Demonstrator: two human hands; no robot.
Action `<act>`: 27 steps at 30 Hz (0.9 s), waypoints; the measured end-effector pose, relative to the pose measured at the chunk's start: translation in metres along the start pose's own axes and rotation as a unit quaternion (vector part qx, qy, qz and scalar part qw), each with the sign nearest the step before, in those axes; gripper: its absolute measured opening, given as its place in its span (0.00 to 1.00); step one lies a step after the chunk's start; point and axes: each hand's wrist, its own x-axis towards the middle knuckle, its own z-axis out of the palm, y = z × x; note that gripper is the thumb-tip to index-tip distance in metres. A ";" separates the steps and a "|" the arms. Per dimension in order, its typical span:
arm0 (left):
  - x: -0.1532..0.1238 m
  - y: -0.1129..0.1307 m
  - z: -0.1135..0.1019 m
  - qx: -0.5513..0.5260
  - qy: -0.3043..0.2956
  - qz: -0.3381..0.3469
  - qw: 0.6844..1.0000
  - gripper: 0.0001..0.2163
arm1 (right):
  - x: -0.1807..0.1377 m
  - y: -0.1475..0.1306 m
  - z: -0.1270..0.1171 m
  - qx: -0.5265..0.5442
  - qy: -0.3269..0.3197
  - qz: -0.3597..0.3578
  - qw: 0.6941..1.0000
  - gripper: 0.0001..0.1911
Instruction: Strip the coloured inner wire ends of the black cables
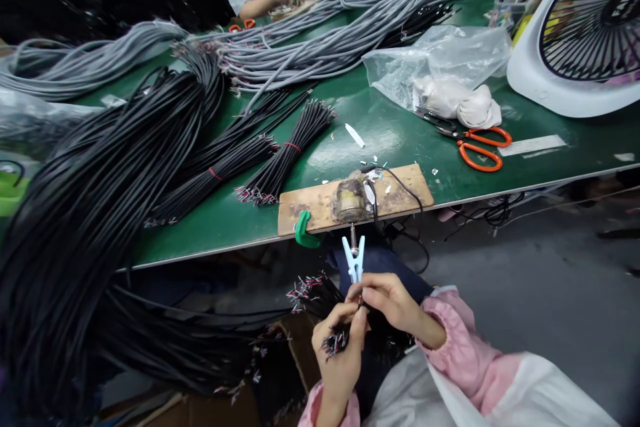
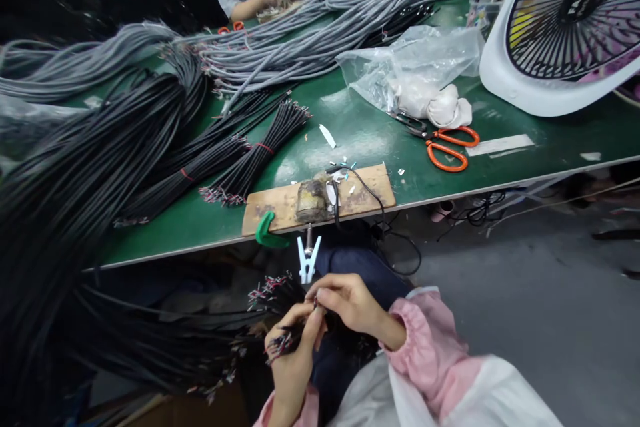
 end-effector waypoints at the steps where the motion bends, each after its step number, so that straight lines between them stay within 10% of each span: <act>1: 0.001 0.000 -0.001 0.005 0.000 -0.002 1.000 0.10 | 0.000 -0.003 -0.001 -0.010 0.003 -0.018 1.000 0.23; 13: 0.009 0.006 -0.003 -0.049 0.001 -0.022 0.999 0.04 | -0.001 -0.020 0.002 -0.178 0.077 -0.122 0.973 0.07; 27: 0.003 0.001 -0.005 -0.019 -0.052 0.040 0.998 0.11 | -0.007 -0.022 0.005 -0.229 0.067 -0.121 0.963 0.12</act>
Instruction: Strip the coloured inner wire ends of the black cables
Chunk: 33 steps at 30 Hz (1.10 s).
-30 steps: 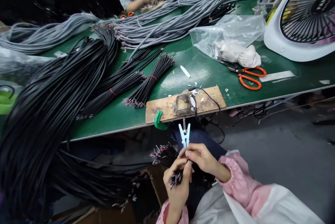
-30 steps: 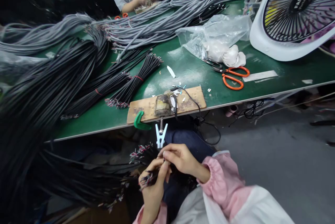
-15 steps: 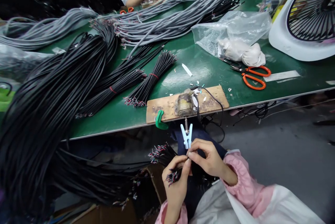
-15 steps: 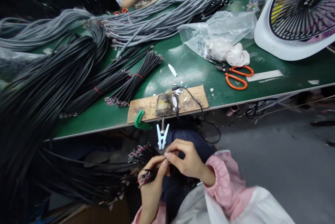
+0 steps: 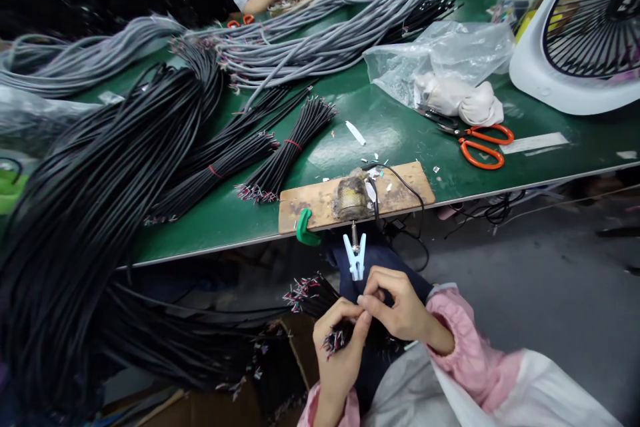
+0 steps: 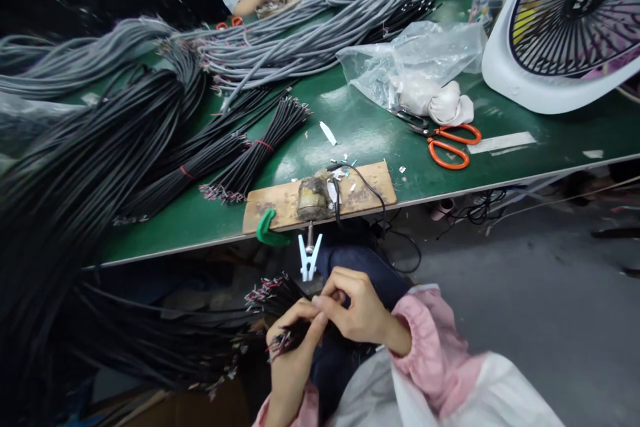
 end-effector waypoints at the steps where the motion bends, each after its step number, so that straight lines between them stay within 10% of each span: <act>1: 0.000 0.000 0.000 0.003 -0.004 0.004 1.000 0.12 | 0.000 0.000 0.000 -0.005 -0.001 0.004 1.000 0.13; 20: -0.001 -0.006 -0.002 -0.025 -0.009 -0.072 0.997 0.13 | 0.004 0.002 -0.004 0.076 -0.032 -0.018 0.996 0.16; 33: -0.004 0.004 0.009 -0.043 0.038 -0.043 0.997 0.12 | -0.007 0.004 0.009 -0.011 0.078 -0.037 0.996 0.16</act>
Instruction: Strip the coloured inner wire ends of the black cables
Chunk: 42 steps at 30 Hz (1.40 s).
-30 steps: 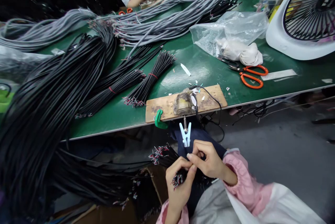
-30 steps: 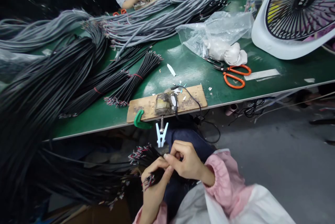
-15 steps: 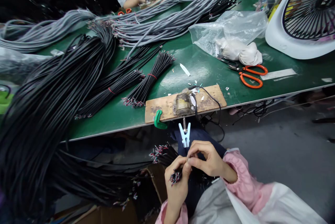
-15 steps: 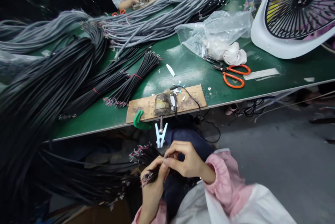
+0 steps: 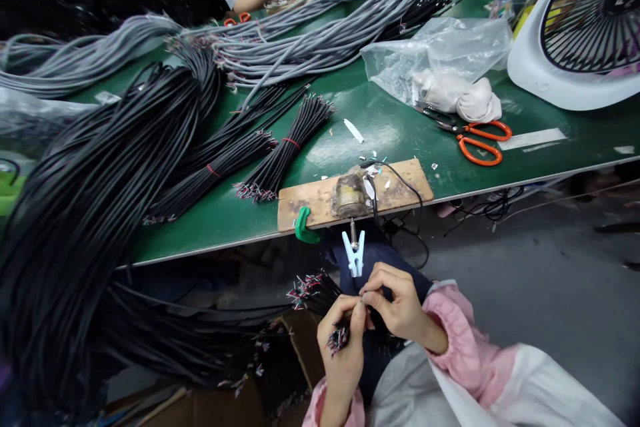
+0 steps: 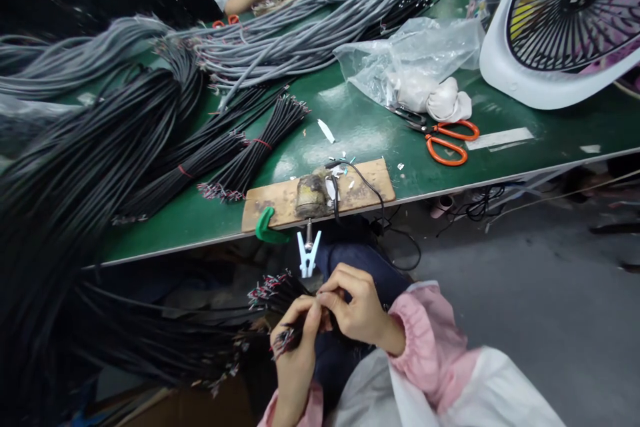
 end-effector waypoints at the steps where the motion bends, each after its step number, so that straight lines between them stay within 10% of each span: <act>1: -0.001 0.000 0.000 -0.002 0.003 0.001 1.000 0.11 | -0.001 0.000 0.001 -0.006 0.007 0.000 1.000 0.15; 32: -0.009 0.001 -0.006 0.004 0.017 -0.019 1.000 0.10 | 0.007 -0.006 -0.010 0.047 -0.046 0.065 0.996 0.23; 42: -0.009 0.003 -0.005 -0.006 0.015 -0.012 1.000 0.10 | 0.004 -0.008 -0.017 0.011 -0.057 0.003 0.998 0.09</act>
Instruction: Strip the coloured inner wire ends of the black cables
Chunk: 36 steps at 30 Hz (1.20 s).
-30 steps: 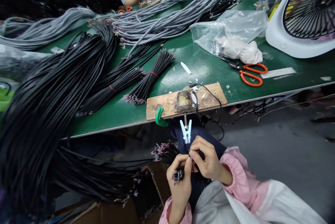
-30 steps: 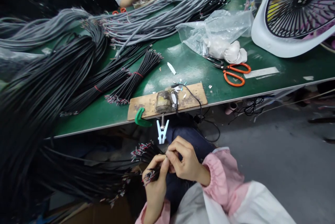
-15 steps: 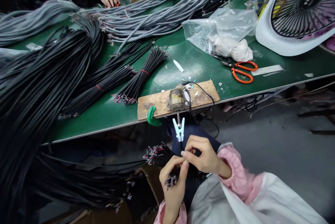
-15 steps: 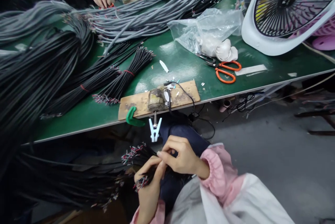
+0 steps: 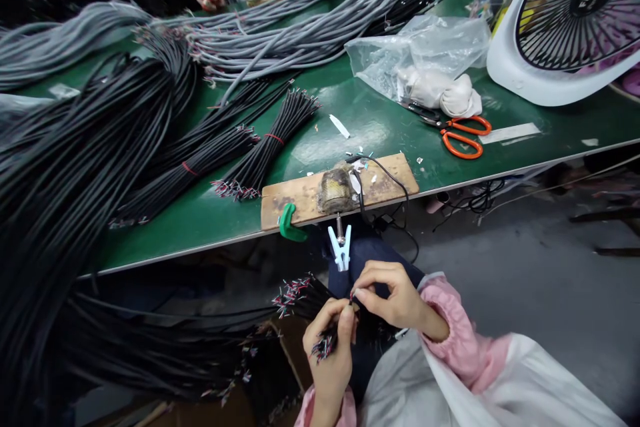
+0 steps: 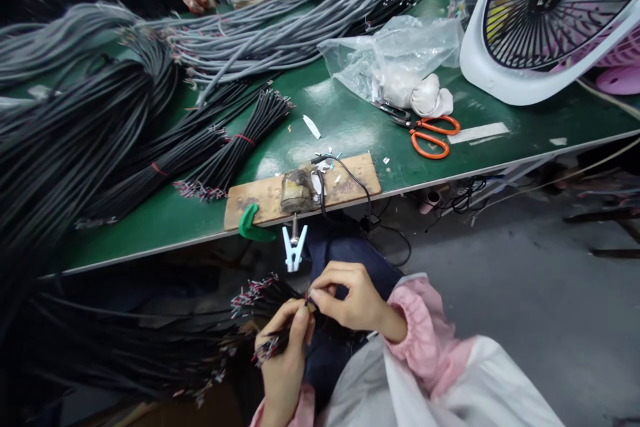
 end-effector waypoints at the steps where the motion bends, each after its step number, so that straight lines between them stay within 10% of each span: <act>1: 0.000 0.000 0.000 -0.001 0.002 -0.001 1.000 0.10 | 0.000 0.000 0.000 -0.003 0.002 -0.004 1.000 0.08; 20: 0.003 -0.005 0.001 -0.024 -0.018 -0.012 0.999 0.12 | -0.002 0.015 0.009 0.081 0.012 0.043 0.996 0.10; 29: 0.009 -0.009 -0.010 -0.057 -0.059 -0.080 0.993 0.10 | -0.002 0.006 0.007 0.041 -0.024 -0.045 0.998 0.08; 36: 0.028 0.015 -0.011 -0.120 -0.100 -0.056 0.986 0.08 | 0.012 0.019 0.007 0.421 -0.141 0.210 0.871 0.20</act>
